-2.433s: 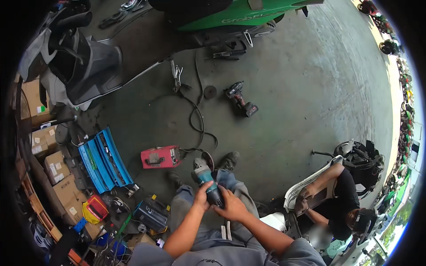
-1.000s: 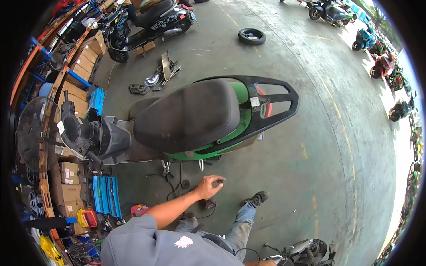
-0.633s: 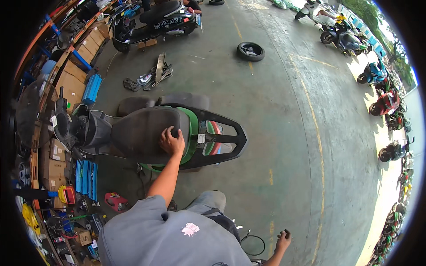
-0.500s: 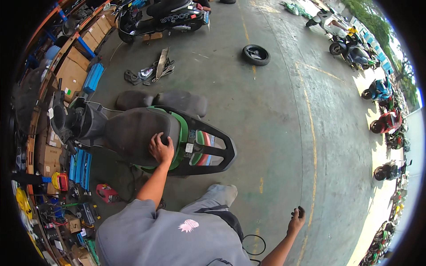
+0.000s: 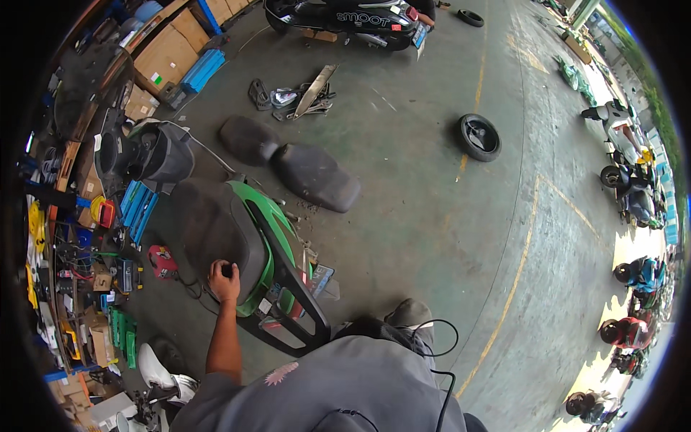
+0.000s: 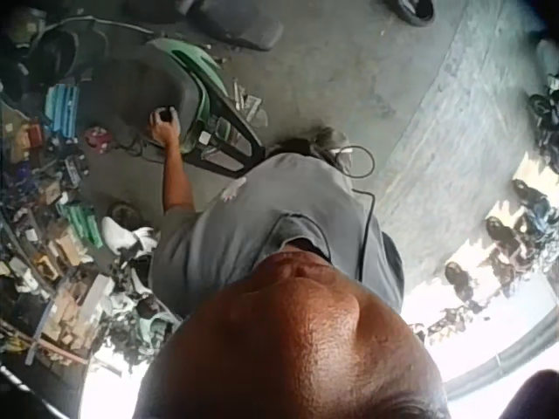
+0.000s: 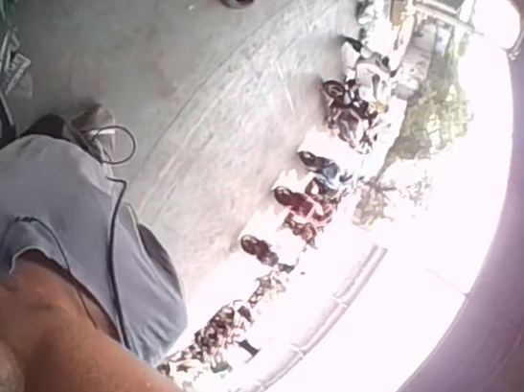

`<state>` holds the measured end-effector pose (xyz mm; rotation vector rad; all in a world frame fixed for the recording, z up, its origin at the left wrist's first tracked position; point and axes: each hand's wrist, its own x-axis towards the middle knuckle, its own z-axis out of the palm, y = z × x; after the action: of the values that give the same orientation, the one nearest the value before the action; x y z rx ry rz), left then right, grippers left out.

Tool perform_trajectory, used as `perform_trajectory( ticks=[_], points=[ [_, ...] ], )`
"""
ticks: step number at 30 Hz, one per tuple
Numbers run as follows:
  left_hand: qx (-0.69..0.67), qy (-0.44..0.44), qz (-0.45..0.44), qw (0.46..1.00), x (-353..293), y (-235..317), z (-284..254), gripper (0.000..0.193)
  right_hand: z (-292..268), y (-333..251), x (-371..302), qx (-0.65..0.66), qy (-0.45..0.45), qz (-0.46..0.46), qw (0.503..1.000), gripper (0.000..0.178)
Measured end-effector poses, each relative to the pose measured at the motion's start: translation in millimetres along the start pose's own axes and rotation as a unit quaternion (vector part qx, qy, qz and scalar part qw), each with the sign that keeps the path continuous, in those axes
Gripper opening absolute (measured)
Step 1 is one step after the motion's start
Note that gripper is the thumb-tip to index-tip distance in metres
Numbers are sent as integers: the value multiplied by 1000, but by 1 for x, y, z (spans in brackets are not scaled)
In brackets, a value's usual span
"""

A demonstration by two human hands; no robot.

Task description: The person selects a screwdriver from a blue toolbox, then uses the screwdriver and a hammer to adjust a grinding disc on a handheld power tool.

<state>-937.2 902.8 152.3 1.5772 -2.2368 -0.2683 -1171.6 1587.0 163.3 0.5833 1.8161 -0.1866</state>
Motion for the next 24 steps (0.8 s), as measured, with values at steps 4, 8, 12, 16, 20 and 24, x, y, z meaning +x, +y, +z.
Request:
perform_trajectory(
  ticks=[4, 8, 12, 16, 20, 24],
  points=[
    [72, -116, -265, 954, 28, 38, -1, 65, -111, -65, 65, -62, 31, -14, 997, 35],
    [169, -84, -372, 909, 42, 62, 21, 92, -255, -208, 161, -121, 199, -105, 967, 35],
    [211, -89, -465, 855, 74, 87, 51, 100, -361, -476, 158, -78, 377, -366, 847, 34],
    [234, -75, -533, 810, 78, 87, 65, 109, -369, -745, 61, -254, 282, -530, 759, 31],
    [266, -77, -575, 770, 73, 85, 70, 113, -309, -927, -42, -232, 202, -617, 724, 33],
    [267, -108, -630, 721, 77, 93, 57, 108, -247, -1021, -72, -252, 145, -638, 713, 36]
  ],
)
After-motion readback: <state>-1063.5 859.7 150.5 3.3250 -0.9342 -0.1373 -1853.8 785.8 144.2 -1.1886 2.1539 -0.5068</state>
